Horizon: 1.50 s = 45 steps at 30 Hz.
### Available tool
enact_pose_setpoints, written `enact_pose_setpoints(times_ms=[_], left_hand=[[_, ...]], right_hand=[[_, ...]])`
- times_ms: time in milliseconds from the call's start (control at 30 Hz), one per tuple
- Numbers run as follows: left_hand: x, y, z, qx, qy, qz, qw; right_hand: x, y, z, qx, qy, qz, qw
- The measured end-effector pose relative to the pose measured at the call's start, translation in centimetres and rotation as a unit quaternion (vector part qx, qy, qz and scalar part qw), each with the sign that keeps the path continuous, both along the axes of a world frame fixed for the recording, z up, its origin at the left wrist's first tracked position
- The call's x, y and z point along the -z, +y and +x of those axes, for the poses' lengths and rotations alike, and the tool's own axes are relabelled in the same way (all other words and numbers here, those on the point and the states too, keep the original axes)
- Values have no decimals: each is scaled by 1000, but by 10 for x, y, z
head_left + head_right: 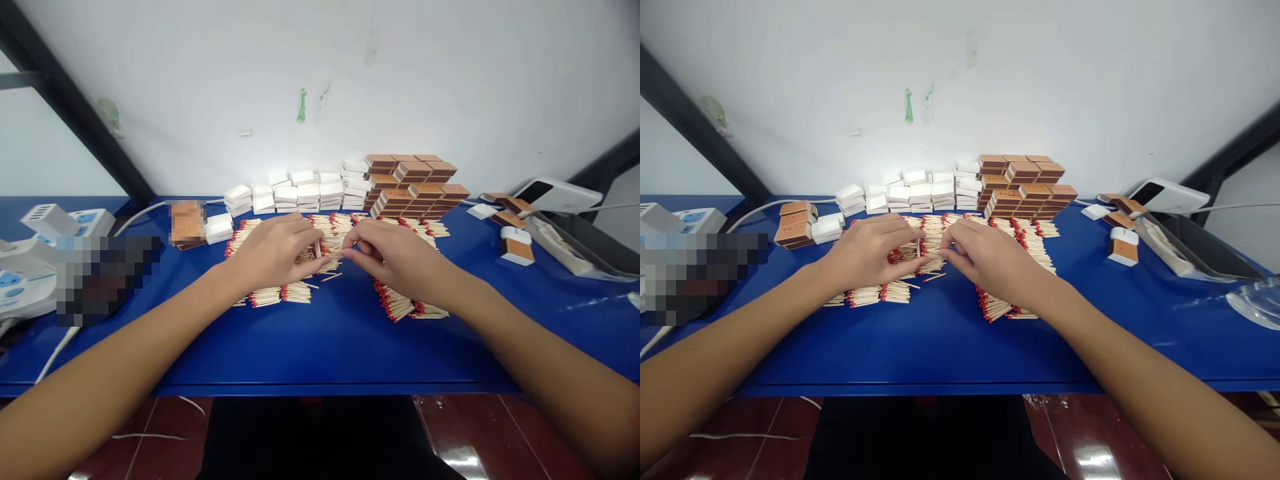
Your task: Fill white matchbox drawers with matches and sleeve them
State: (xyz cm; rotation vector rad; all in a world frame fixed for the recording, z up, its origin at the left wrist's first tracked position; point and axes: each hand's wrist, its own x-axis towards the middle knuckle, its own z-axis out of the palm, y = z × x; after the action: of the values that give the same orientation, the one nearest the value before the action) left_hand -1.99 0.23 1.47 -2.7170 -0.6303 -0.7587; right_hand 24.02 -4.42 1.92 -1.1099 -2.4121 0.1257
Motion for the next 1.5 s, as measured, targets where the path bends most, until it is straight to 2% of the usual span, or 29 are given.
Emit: enact_pose_setpoints(times_ms=[200,433,533,633,700,900,1133,1367,1500], left_hand=[[3,-7,6,33,-12,-5,999],[0,-4,4,-2,-57,-37,998],[-1,1,0,-39,-69,-32,996],[0,7,-4,-56,-68,-20,996],[1,8,-5,-61,-59,-14,996],[0,5,-4,-75,-34,-20,996],[0,5,-4,-60,-34,-20,997],[0,6,-5,-65,-26,-29,997],[2,7,-5,-45,-8,-31,998]], right_hand=[[5,1,0,6,-2,30,1000],[-5,-3,-3,15,32,35,999],[-5,-3,-3,-25,20,26,999],[1,-3,-5,-73,-21,-16,997],[5,-3,-7,-80,-42,-47,995],[12,-3,-11,-60,-56,-82,993],[12,-3,-14,-52,-58,-100,992],[7,-5,-11,-50,-55,-99,992],[2,-2,-2,-26,-42,-69,996]])
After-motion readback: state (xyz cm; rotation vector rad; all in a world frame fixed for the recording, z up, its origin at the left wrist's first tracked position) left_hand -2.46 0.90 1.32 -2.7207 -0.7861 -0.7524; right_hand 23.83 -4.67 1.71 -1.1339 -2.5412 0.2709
